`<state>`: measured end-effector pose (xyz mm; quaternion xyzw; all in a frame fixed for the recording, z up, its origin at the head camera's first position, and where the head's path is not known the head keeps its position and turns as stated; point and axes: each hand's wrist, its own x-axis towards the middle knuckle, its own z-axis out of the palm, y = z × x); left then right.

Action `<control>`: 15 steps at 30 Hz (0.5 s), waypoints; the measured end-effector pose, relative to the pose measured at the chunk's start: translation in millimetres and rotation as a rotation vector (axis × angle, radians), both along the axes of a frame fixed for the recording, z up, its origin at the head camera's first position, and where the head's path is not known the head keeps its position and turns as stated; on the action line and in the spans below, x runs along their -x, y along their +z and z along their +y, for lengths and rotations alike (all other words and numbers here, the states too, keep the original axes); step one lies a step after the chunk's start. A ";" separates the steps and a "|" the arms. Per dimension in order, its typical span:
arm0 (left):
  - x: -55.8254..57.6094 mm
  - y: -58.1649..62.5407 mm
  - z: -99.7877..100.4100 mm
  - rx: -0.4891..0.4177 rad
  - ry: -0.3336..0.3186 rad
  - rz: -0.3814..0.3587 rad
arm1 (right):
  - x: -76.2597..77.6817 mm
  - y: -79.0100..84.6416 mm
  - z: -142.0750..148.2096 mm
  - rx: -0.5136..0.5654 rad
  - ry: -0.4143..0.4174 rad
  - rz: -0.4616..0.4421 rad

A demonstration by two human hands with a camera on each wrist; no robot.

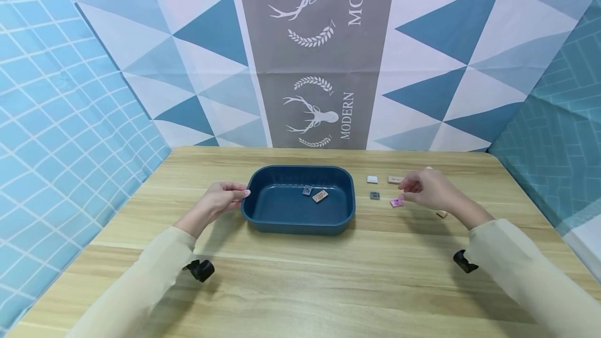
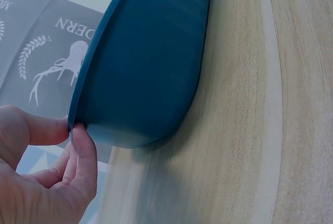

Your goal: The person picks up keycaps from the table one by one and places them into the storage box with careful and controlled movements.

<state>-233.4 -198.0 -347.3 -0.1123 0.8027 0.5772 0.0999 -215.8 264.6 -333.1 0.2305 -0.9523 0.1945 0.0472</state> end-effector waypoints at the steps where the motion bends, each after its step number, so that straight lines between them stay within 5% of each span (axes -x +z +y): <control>1: 0.0 -0.1 -0.1 0.000 0.000 0.002 | -0.5 -0.2 1.9 -0.008 -0.012 -0.002; 15: 0.7 -1.1 -1.5 0.005 0.004 -0.010 | -4.8 -11.3 18.2 -0.034 -0.101 -0.061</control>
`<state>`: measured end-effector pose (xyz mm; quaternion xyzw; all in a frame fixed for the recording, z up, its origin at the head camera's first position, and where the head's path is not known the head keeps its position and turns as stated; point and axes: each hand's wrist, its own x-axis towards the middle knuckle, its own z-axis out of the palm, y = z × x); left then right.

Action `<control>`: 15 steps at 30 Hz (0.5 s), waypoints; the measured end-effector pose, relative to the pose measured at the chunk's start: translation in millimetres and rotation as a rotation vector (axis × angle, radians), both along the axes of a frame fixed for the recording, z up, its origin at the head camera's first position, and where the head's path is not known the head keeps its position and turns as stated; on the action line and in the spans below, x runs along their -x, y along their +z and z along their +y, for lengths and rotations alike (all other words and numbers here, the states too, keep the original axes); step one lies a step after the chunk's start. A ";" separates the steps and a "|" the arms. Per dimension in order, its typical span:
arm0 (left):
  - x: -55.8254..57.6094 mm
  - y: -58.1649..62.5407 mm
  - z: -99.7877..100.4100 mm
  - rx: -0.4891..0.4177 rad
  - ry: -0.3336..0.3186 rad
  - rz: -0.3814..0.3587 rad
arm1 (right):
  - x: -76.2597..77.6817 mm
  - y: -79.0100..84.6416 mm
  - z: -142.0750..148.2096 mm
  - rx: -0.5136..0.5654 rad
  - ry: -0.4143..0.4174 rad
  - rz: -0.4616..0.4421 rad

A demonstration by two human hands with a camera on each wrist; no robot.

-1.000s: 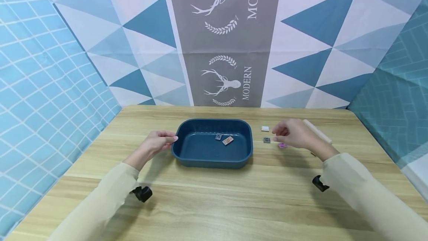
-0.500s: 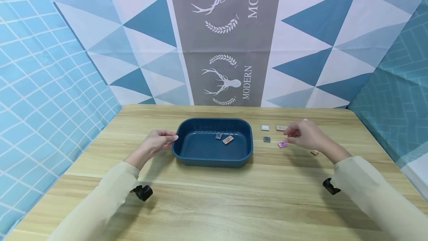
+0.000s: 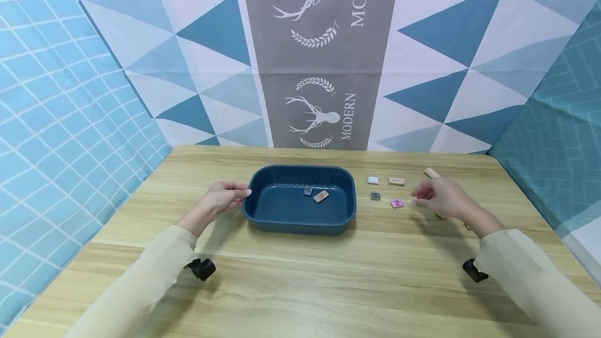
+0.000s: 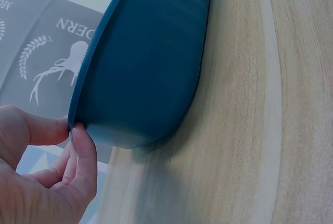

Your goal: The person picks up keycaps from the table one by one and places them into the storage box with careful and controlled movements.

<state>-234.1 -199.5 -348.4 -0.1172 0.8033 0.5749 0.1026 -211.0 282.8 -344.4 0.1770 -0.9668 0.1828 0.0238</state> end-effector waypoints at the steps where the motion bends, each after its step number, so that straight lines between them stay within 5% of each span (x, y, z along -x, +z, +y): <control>1: -0.1 0.0 0.2 0.002 0.000 0.000 | 0.0 -1.1 1.2 0.003 -0.005 -0.002; 15: 0.3 -0.9 -0.6 0.018 -0.002 -0.001 | -2.5 -11.9 17.8 -0.014 -0.038 -0.053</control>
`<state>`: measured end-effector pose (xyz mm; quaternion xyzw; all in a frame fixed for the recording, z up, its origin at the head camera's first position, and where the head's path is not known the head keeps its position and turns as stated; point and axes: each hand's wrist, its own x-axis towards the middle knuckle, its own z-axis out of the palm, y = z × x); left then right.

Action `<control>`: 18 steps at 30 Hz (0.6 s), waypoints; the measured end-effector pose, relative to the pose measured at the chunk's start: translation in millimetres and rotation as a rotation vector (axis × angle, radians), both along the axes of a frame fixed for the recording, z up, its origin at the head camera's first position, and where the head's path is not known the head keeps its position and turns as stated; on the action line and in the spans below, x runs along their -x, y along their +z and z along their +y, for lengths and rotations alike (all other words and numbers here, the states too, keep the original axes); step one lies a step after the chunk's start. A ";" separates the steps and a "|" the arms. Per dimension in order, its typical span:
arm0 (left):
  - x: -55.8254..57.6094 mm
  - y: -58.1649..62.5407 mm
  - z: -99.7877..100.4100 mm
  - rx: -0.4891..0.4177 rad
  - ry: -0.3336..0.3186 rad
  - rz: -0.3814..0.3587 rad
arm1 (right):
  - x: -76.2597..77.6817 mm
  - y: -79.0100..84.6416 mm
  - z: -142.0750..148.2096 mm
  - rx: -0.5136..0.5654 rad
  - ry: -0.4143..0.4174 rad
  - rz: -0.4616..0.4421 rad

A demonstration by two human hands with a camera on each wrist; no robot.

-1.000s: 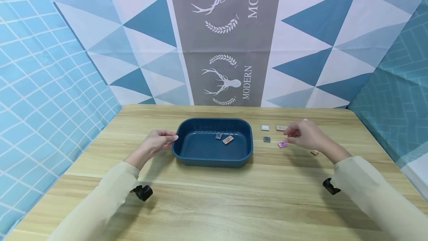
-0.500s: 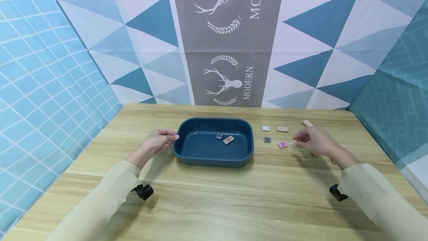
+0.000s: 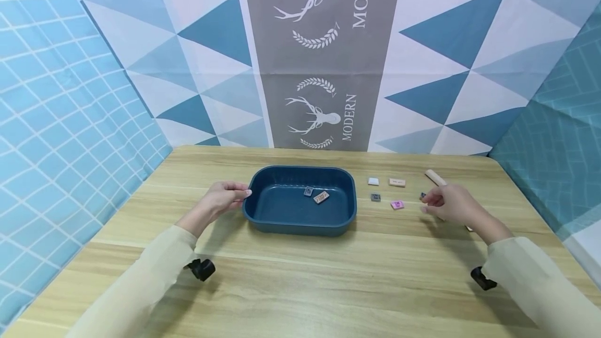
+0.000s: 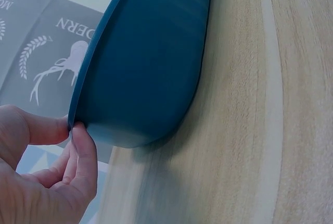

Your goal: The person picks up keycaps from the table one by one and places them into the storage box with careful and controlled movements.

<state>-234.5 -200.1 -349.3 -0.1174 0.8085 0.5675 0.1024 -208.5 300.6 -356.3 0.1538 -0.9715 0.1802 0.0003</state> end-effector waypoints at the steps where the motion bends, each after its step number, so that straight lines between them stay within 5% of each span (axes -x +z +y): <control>1: -0.1 0.2 0.2 0.003 -0.001 0.000 | -0.1 -0.8 0.9 -0.002 0.001 0.003; 18: 0.0 0.5 0.3 -0.001 -0.004 0.001 | 0.5 -5.5 15.4 -0.017 -0.021 -0.010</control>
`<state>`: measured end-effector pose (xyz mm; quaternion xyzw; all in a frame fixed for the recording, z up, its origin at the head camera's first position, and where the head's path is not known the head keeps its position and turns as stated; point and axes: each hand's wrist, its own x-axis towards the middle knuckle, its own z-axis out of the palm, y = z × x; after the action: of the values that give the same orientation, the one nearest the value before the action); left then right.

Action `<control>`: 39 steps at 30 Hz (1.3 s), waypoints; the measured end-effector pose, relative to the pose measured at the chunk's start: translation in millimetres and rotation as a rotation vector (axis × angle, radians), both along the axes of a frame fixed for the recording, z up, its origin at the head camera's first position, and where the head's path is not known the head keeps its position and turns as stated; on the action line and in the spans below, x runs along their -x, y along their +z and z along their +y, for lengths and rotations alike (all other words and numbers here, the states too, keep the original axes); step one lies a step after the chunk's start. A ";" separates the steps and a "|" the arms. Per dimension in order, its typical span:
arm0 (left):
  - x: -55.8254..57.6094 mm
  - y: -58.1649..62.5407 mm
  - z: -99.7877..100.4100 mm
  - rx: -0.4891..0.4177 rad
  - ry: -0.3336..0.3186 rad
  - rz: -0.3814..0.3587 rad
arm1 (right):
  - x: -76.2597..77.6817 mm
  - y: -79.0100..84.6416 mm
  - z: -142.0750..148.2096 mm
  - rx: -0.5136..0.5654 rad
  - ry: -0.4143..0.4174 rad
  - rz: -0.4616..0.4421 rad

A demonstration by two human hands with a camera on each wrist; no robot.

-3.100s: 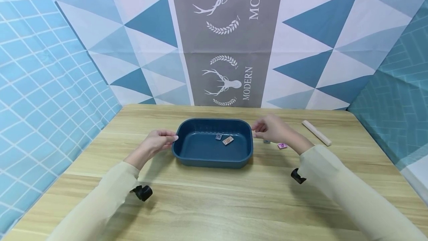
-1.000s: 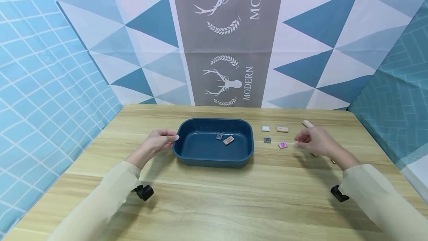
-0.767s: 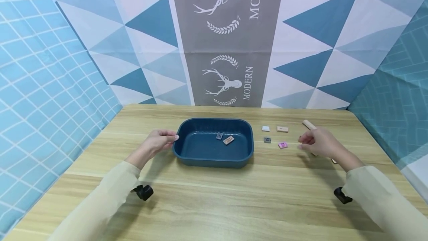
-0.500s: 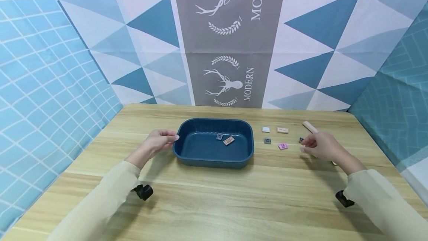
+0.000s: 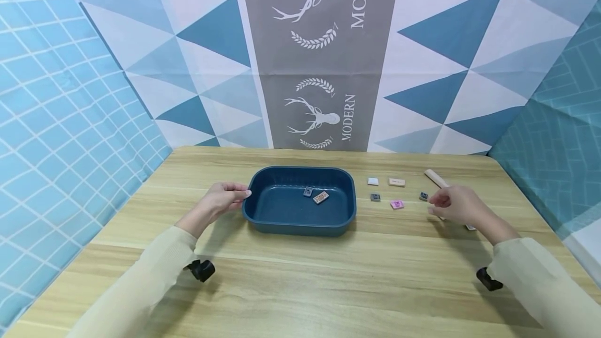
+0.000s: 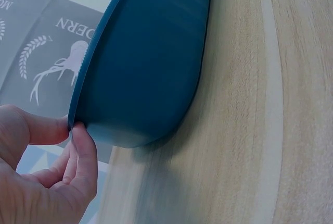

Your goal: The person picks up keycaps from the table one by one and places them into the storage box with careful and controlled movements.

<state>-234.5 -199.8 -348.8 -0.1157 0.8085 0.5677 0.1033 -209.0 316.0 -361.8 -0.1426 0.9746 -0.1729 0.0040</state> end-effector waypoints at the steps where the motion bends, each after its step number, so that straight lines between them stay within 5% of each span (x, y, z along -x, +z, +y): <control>1: -0.1 -0.1 -0.1 0.000 -0.001 0.000 | -0.4 -0.4 0.9 0.000 -0.004 -0.002; 26: 0.2 -0.8 -0.6 -0.006 0.005 -0.005 | -5.0 -6.4 16.9 0.009 -0.046 -0.096; 39: -0.5 -0.3 -0.2 -0.044 -0.005 0.005 | -5.4 -8.2 16.6 -0.027 -0.047 -0.065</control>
<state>-234.0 -200.0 -349.1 -0.1099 0.7962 0.5855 0.1055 -203.6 332.6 -370.0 -0.1140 0.9793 -0.1641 0.0334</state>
